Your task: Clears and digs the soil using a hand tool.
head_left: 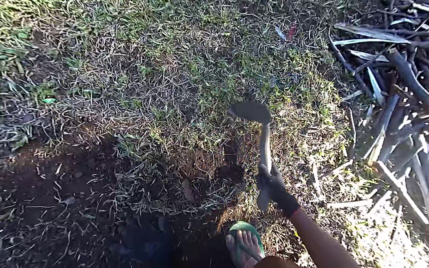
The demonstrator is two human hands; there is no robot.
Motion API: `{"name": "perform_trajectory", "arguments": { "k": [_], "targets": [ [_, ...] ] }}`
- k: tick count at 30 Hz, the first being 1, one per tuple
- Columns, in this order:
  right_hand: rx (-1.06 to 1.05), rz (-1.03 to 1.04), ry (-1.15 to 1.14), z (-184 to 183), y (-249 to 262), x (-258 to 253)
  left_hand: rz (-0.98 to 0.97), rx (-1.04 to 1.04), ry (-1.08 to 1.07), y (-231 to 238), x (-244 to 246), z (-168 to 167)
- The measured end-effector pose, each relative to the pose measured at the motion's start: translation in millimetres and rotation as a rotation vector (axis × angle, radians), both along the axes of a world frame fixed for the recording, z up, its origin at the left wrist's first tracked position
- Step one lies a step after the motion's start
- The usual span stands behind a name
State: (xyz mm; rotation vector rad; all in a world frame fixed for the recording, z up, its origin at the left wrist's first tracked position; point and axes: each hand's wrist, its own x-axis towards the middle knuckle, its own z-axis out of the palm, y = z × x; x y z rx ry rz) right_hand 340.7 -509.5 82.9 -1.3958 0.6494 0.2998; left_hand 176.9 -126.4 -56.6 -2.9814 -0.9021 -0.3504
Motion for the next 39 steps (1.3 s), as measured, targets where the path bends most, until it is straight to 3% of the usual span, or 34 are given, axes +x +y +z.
{"name": "perform_trajectory", "arguments": {
  "k": [2,5,6,8,11,14,17,20,23,26,28,30,31,33,35,39],
  "targets": [
    [-0.005,-0.240,-0.093,8,3,24,0.029,-0.074,0.115,-5,9,28],
    [-0.050,-0.501,-0.158,-5,11,47,0.041,-0.108,0.122,-10,12,37],
    [-0.066,-0.471,-0.124,-16,15,39,0.039,-0.101,0.112,-10,13,36],
    [-0.102,-0.209,0.021,-33,16,-2,0.041,-0.101,0.096,-10,13,35],
    [-0.033,0.028,0.063,-14,3,-37,0.042,-0.115,0.135,-11,13,37],
    [-0.023,-0.145,-0.071,8,1,-23,0.032,-0.051,0.126,1,-8,-9],
    [-0.011,-0.441,-0.163,-3,13,7,0.045,-0.042,0.168,1,-23,-37],
    [-0.036,-0.262,-0.019,-32,30,-30,0.085,-0.164,0.325,-2,-13,-8],
    [0.020,-0.088,0.067,-24,20,-57,0.051,-0.035,0.164,2,-18,-31],
    [0.031,-0.156,-0.058,0,1,-42,0.049,-0.018,0.174,-3,-2,7],
    [-0.001,-0.319,-0.111,6,0,-10,0.061,-0.063,0.182,-7,7,30],
    [0.014,-0.491,-0.114,-4,6,11,0.062,-0.066,0.160,-10,7,30],
    [0.028,-0.474,-0.098,-15,10,7,0.060,-0.049,0.136,-10,6,24],
    [0.024,-0.214,-0.014,-27,23,-33,0.056,-0.040,0.172,-10,7,27],
    [-0.005,0.033,0.107,-16,28,-75,0.061,-0.058,0.167,-9,7,24],
    [-0.003,0.015,0.033,0,8,-79,0.056,-0.104,0.179,-11,13,40]
  ]
}}
